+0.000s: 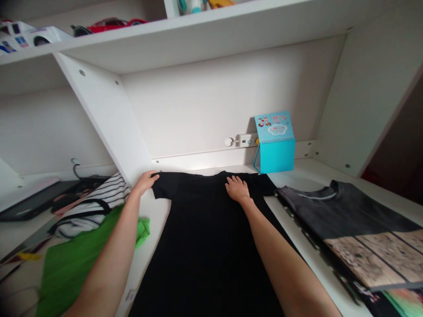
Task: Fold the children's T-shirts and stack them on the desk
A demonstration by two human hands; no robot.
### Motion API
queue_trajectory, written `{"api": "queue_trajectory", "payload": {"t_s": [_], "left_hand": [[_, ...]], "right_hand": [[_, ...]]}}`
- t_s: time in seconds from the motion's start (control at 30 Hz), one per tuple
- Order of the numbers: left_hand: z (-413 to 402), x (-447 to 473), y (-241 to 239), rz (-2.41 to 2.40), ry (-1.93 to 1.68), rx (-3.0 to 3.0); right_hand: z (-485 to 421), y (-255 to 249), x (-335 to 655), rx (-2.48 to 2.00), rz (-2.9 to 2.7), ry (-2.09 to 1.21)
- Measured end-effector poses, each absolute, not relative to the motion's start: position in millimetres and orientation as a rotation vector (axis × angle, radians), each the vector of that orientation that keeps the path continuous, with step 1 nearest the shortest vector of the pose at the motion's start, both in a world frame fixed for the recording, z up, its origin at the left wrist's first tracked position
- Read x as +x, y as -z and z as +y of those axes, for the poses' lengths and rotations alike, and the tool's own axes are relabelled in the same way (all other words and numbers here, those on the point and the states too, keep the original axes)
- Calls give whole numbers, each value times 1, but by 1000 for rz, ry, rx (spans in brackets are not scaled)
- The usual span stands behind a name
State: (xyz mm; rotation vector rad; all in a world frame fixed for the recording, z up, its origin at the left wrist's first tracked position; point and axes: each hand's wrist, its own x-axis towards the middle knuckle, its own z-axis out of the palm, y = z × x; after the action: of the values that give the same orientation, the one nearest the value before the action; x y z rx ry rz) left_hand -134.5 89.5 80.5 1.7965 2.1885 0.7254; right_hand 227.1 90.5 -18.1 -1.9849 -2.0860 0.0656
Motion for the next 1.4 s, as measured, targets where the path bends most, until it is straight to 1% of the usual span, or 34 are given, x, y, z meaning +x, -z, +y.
{"api": "queue_trajectory", "payload": {"t_s": [0.13, 0.2, 0.27, 0.4, 0.53, 0.63, 1.1, 1.4], "left_hand": [[89, -125, -69, 2459, -682, 1768], [88, -111, -66, 2521, -652, 1777], [87, -89, -64, 2462, -630, 1934], [84, -35, -46, 2078, -502, 2379], [78, -8, -15, 1960, -243, 2398], [76, -10, -3, 1966, -176, 2352], [78, -13, -3, 1984, -184, 2319], [78, -16, -6, 2076, -170, 2184]], "right_hand": [[90, 17, 227, -1988, -2091, -51], [90, 17, 227, -1987, -2093, -51], [90, 17, 227, -1986, -2093, -55], [90, 17, 228, -1984, -2094, -62], [90, 17, 228, -1988, -2092, -62], [90, 16, 228, -1992, -2097, -67], [91, 7, 222, -2040, -2044, -91], [116, 7, 214, -2065, -2104, -247]]}}
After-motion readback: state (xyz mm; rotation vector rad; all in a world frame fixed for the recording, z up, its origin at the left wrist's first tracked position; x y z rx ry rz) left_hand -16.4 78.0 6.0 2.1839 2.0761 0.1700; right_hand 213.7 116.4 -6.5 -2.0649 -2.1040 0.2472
